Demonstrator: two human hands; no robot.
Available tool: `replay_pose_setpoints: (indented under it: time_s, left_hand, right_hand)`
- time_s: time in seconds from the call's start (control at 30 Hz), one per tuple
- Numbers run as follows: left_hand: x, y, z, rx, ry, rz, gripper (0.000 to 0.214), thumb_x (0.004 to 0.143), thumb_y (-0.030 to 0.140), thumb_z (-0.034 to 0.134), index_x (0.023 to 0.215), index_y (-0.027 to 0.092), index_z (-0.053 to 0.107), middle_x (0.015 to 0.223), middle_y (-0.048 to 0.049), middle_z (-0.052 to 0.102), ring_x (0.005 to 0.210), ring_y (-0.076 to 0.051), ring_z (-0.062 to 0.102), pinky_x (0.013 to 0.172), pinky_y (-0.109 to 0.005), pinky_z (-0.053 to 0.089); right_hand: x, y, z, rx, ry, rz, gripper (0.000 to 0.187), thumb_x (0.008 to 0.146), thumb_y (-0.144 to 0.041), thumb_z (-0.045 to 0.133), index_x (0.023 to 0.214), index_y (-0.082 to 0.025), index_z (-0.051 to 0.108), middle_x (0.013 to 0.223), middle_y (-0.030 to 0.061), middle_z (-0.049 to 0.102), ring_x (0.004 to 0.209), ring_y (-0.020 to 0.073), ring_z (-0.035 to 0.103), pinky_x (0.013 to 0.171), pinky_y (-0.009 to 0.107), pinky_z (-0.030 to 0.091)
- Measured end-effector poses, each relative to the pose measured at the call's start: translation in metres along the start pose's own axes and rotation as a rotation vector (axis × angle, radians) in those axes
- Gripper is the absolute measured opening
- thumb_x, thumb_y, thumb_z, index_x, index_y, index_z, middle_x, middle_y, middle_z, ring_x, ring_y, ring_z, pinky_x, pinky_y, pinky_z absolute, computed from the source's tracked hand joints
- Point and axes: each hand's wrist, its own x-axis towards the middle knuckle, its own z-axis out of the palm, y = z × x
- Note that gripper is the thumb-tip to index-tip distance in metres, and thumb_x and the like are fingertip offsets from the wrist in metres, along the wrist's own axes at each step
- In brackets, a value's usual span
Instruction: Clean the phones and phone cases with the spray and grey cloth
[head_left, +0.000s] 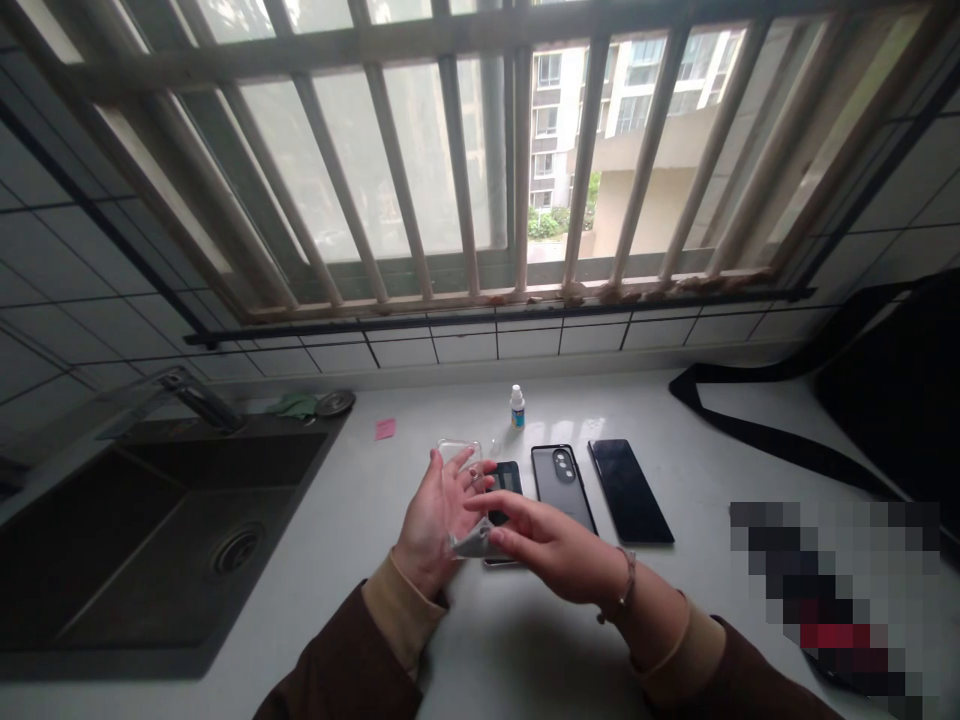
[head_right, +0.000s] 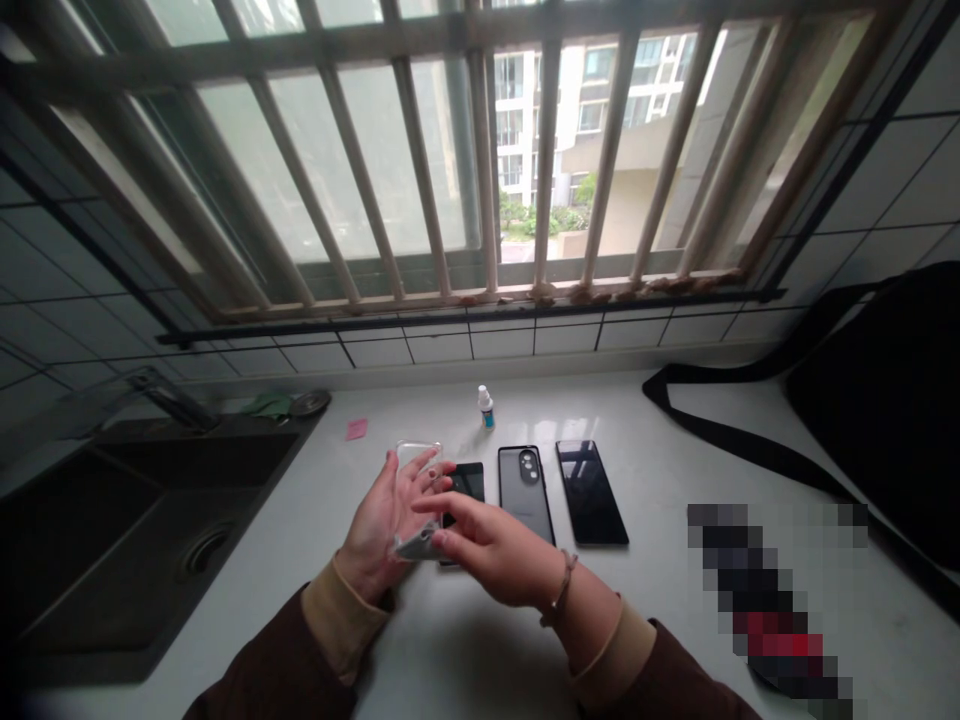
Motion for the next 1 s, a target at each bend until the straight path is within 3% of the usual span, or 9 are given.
replay_pose_setpoints:
  time_s: [0.07, 0.17, 0.27, 0.37, 0.5, 0.6, 0.77, 0.87, 1.0]
  left_hand:
    - [-0.002, 0.0, 0.003, -0.005, -0.027, -0.026, 0.06, 0.107, 0.058, 0.038, 0.143, 0.013, 0.054, 0.118, -0.0173, 0.071, 0.095, -0.023, 0.073, 0.089, -0.037, 0.061]
    - [-0.004, -0.002, 0.005, 0.025, -0.024, -0.022, 0.06, 0.108, 0.058, 0.037, 0.142, 0.013, 0.056, 0.127, -0.0197, 0.07, 0.103, -0.025, 0.073, 0.089, -0.038, 0.061]
    - [-0.005, -0.003, 0.005, 0.067, -0.039, -0.037, 0.061, 0.107, 0.059, 0.041, 0.141, 0.011, 0.058, 0.134, -0.0223, 0.068, 0.104, -0.025, 0.072, 0.087, -0.036, 0.061]
    - [-0.007, -0.006, 0.006, 0.056, -0.076, -0.054, 0.062, 0.106, 0.06, 0.042, 0.141, 0.011, 0.057, 0.138, -0.0235, 0.065, 0.106, -0.026, 0.071, 0.091, -0.038, 0.06]
    - [-0.01, -0.009, 0.011, 0.045, -0.09, -0.084, 0.065, 0.105, 0.061, 0.042, 0.142, 0.01, 0.056, 0.131, -0.023, 0.067, 0.105, -0.027, 0.071, 0.093, -0.04, 0.059]
    - [-0.013, -0.013, 0.013, 0.063, -0.119, -0.121, 0.065, 0.104, 0.063, 0.045, 0.143, 0.012, 0.058, 0.129, -0.0215, 0.067, 0.108, -0.029, 0.07, 0.101, -0.046, 0.056]
    - [-0.016, -0.027, 0.013, 0.077, -0.253, -0.123, 0.052, 0.106, 0.056, 0.047, 0.135, 0.018, 0.068, 0.139, -0.0177, 0.067, 0.13, -0.03, 0.063, 0.109, -0.045, 0.052]
    - [-0.016, -0.032, 0.012, 0.066, -0.226, -0.1, 0.048, 0.106, 0.054, 0.05, 0.131, 0.019, 0.071, 0.14, -0.0167, 0.068, 0.138, -0.032, 0.058, 0.111, -0.046, 0.051]
    - [-0.016, -0.028, 0.013, 0.091, -0.159, -0.083, 0.051, 0.105, 0.056, 0.05, 0.128, 0.015, 0.071, 0.13, -0.0187, 0.072, 0.127, -0.033, 0.065, 0.106, -0.049, 0.055]
  right_hand:
    - [0.003, 0.001, -0.005, 0.267, 0.063, 0.065, 0.043, 0.101, -0.045, 0.067, 0.138, -0.023, 0.066, 0.124, 0.0092, 0.072, 0.101, 0.0189, 0.07, 0.087, 0.033, 0.057]
    - [0.01, 0.006, -0.016, 0.564, 0.362, 0.001, 0.042, 0.099, -0.046, 0.068, 0.131, -0.02, 0.068, 0.128, 0.0124, 0.074, 0.111, 0.0234, 0.073, 0.097, 0.04, 0.06]
    - [0.016, 0.013, -0.029, 0.656, 0.734, -0.138, 0.03, 0.098, -0.043, 0.069, 0.119, -0.021, 0.071, 0.126, 0.0109, 0.077, 0.115, 0.0257, 0.075, 0.1, 0.044, 0.062]
    - [0.019, 0.019, -0.037, 0.645, 0.868, -0.145, 0.03, 0.098, -0.046, 0.069, 0.116, -0.022, 0.071, 0.126, 0.012, 0.078, 0.118, 0.029, 0.075, 0.1, 0.048, 0.064]
    - [0.017, 0.022, -0.032, 0.466, 0.854, -0.097, 0.037, 0.097, -0.046, 0.071, 0.123, -0.019, 0.072, 0.123, 0.0131, 0.079, 0.113, 0.0304, 0.077, 0.099, 0.05, 0.064]
    - [0.011, 0.021, -0.022, 0.008, 0.829, -0.156, 0.036, 0.103, -0.041, 0.062, 0.131, -0.02, 0.072, 0.128, 0.0122, 0.078, 0.119, 0.0297, 0.075, 0.107, 0.051, 0.06]
    - [0.008, 0.024, -0.007, -0.732, 0.518, -0.392, 0.045, 0.105, -0.015, 0.048, 0.147, -0.023, 0.064, 0.145, 0.0096, 0.068, 0.133, 0.0249, 0.067, 0.12, 0.048, 0.05]
    - [0.01, 0.027, -0.004, -0.875, 0.439, -0.432, 0.05, 0.103, -0.008, 0.046, 0.148, -0.02, 0.062, 0.149, 0.0109, 0.065, 0.139, 0.0241, 0.062, 0.122, 0.048, 0.048]
    - [0.009, 0.025, -0.005, -0.851, 0.353, -0.442, 0.056, 0.1, -0.003, 0.047, 0.15, -0.023, 0.059, 0.148, 0.0087, 0.065, 0.139, 0.0213, 0.061, 0.124, 0.047, 0.047]
